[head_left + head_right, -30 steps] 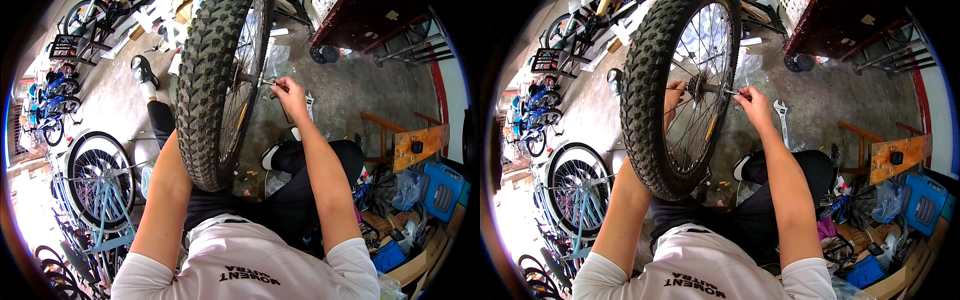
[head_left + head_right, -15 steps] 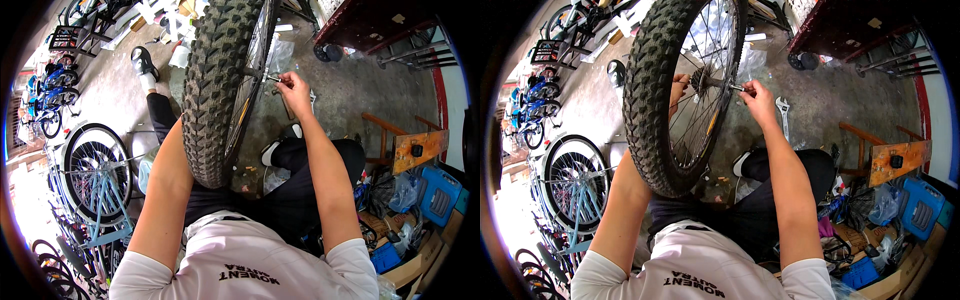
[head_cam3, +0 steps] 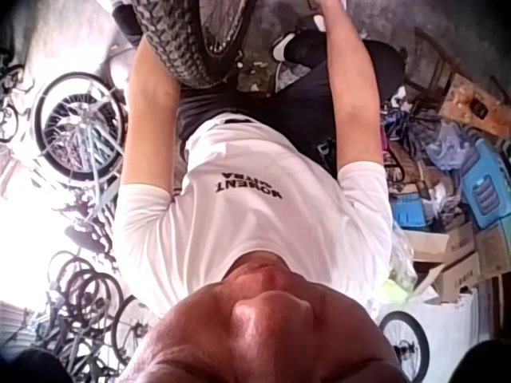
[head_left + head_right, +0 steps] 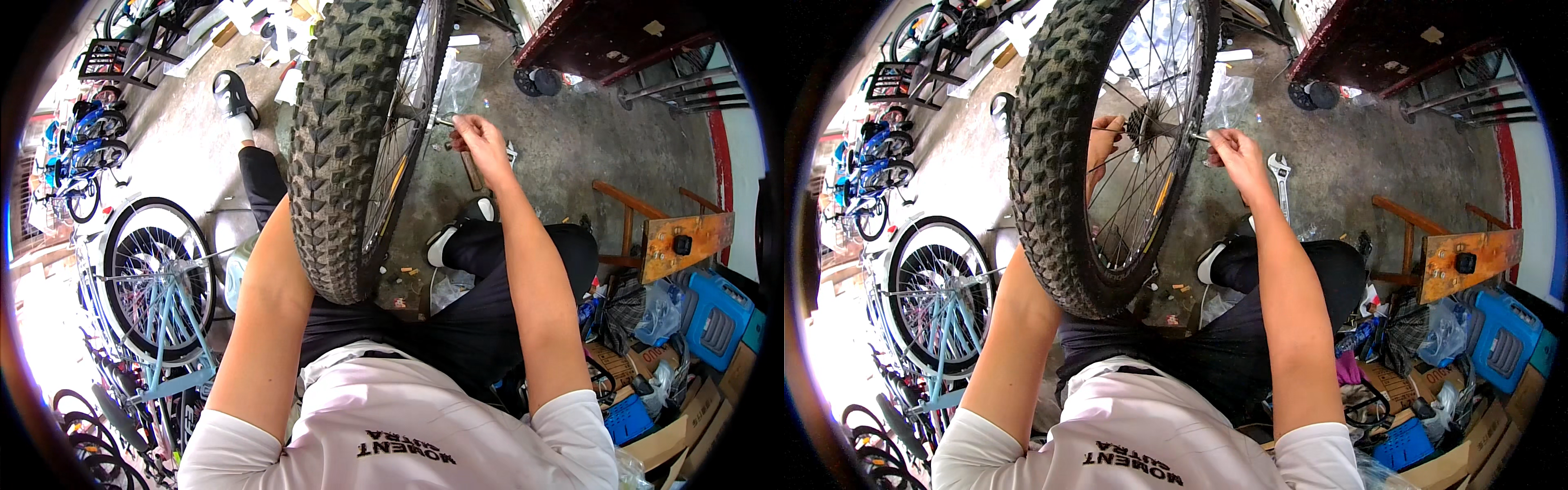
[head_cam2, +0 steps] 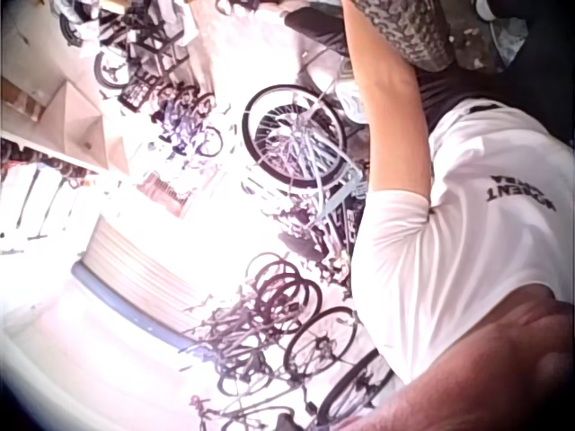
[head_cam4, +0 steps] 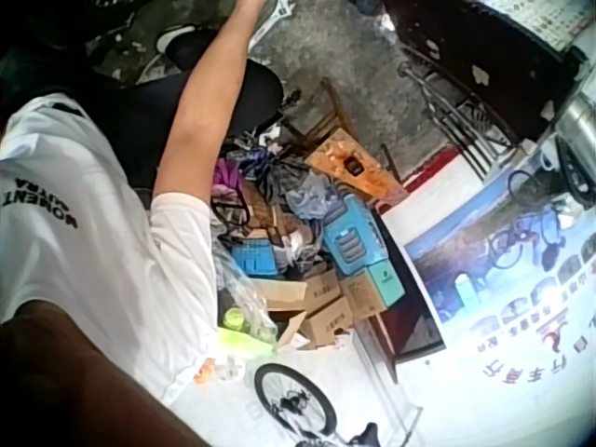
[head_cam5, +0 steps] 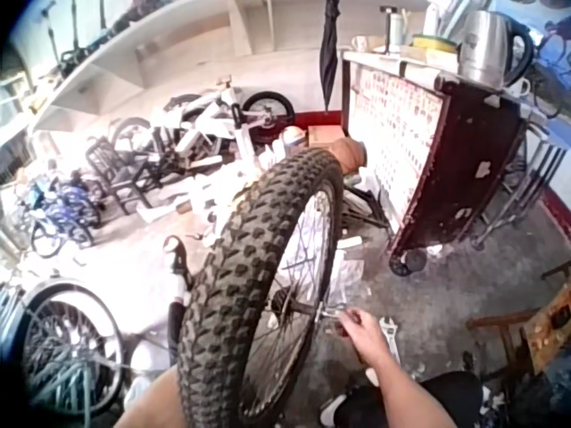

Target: The person sits on the floor and works on a bicycle wheel, using a small tool to turn components on the hub and then using a pair of pliers to adjust the spokes.

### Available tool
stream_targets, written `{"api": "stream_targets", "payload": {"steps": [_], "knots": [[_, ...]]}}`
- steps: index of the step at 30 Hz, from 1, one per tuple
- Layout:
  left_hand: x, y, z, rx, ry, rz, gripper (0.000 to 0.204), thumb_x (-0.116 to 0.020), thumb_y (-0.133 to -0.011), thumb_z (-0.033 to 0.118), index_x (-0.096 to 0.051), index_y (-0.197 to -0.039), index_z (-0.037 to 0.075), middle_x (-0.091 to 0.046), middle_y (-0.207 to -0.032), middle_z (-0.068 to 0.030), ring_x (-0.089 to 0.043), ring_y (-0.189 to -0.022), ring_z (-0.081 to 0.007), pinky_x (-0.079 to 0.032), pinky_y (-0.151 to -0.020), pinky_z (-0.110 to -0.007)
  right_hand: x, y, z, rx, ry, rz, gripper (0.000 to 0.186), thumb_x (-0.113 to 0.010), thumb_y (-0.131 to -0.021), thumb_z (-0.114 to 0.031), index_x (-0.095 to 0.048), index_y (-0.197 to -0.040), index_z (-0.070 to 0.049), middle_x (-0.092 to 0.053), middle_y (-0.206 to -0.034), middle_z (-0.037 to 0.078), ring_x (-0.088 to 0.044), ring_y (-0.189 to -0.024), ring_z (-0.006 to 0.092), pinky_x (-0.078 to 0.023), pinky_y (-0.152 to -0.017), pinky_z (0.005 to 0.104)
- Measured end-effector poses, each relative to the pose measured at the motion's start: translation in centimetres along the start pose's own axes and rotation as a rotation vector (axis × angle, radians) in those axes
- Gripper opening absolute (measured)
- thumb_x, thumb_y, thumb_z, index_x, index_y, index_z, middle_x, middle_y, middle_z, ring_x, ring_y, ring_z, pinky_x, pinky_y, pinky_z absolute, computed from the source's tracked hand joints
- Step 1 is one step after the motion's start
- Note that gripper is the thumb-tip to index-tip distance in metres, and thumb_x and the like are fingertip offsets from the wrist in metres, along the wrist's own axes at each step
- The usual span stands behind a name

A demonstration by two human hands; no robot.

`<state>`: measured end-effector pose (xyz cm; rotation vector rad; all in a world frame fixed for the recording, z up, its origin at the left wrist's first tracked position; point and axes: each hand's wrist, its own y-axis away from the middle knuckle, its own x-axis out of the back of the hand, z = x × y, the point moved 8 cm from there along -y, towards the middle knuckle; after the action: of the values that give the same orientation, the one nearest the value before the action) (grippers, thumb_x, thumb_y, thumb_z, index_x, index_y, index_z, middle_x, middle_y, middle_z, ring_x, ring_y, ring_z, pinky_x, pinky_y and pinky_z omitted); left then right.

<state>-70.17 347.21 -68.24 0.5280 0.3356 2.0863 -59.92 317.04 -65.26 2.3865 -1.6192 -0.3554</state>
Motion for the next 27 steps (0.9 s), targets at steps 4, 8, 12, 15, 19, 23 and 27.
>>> {"api": "stream_targets", "payload": {"steps": [4,8,12,15,19,23,27], "knots": [[-0.2,-0.1,-0.1,0.004,0.003,-0.001,0.031,-0.068,-0.094,0.033,-0.070,-0.108,0.005,-0.066,-0.092,-0.0013,-0.058,-0.085,-0.0128,-0.046,-0.071,-0.031,0.8,0.0,1.0,-0.179,-0.011,0.022,0.037,-0.065,-0.096,-0.039,-0.064,-0.096,-0.002,-0.066,-0.081,0.006,-0.061,-0.066,0.0135,-0.053,-0.066,0.0290],[0.0,-0.1,-0.4,0.004,0.002,0.004,0.031,-0.068,-0.094,0.033,-0.070,-0.108,0.005,-0.066,-0.092,-0.0013,-0.058,-0.084,-0.0128,-0.046,-0.071,-0.031,0.6,0.0,0.6,-0.141,0.047,-0.021,0.030,-0.069,-0.094,-0.032,-0.063,-0.094,-0.002,-0.066,-0.081,0.006,-0.063,-0.069,0.0140,-0.053,-0.066,0.0291],[-0.1,-0.2,-0.5,0.007,0.005,0.003,0.031,-0.068,-0.094,0.033,-0.070,-0.108,0.005,-0.066,-0.092,-0.0013,-0.058,-0.084,-0.0128,-0.046,-0.071,-0.031,0.5,-0.1,-0.2,-0.021,0.017,-0.009,0.020,-0.072,-0.091,-0.017,-0.063,-0.095,0.000,-0.067,-0.085,0.006,-0.064,-0.074,0.0125,-0.054,-0.070,0.0290],[0.0,0.0,-0.6,0.007,0.003,0.002,0.031,-0.067,-0.094,0.033,-0.070,-0.108,0.005,-0.066,-0.092,-0.0013,-0.058,-0.084,-0.0128,-0.046,-0.071,-0.031,0.8,-0.4,0.1,0.071,0.094,0.027,0.016,-0.073,-0.089,-0.008,-0.062,-0.097,0.000,-0.068,-0.091,0.005,-0.064,-0.077,0.0105,-0.053,-0.073,0.0282],[-0.3,-0.2,-0.7,0.007,0.008,-0.002,0.031,-0.067,-0.094,0.033,-0.070,-0.108,0.005,-0.066,-0.092,-0.0013,-0.058,-0.084,-0.0128,-0.045,-0.070,-0.031,1.0,-0.5,-0.2,0.220,0.243,0.059,0.019,-0.075,-0.085,-0.005,-0.062,-0.097,-0.001,-0.069,-0.094,0.004,-0.063,-0.079,0.0097,-0.052,-0.073,0.0276],[0.2,0.0,-0.8,0.009,0.005,0.006,0.031,-0.067,-0.094,0.033,-0.070,-0.108,0.005,-0.066,-0.091,-0.0013,-0.058,-0.083,-0.0128,-0.045,-0.070,-0.031,0.3,0.2,-1.2,0.254,0.362,0.089,0.021,-0.077,-0.083,-0.005,-0.061,-0.096,-0.002,-0.070,-0.094,0.003,-0.063,-0.079,0.0105,-0.052,-0.074,0.0274],[-0.1,-0.2,-0.7,0.010,0.009,0.001,0.031,-0.067,-0.094,0.033,-0.070,-0.108,0.005,-0.066,-0.091,-0.0013,-0.058,-0.083,-0.0128,-0.045,-0.070,-0.030,0.5,0.4,-1.5,0.282,0.408,0.124,0.022,-0.078,-0.082,-0.006,-0.061,-0.096,-0.002,-0.070,-0.094,0.005,-0.063,-0.079,0.0112,-0.053,-0.073,0.0275]]}}
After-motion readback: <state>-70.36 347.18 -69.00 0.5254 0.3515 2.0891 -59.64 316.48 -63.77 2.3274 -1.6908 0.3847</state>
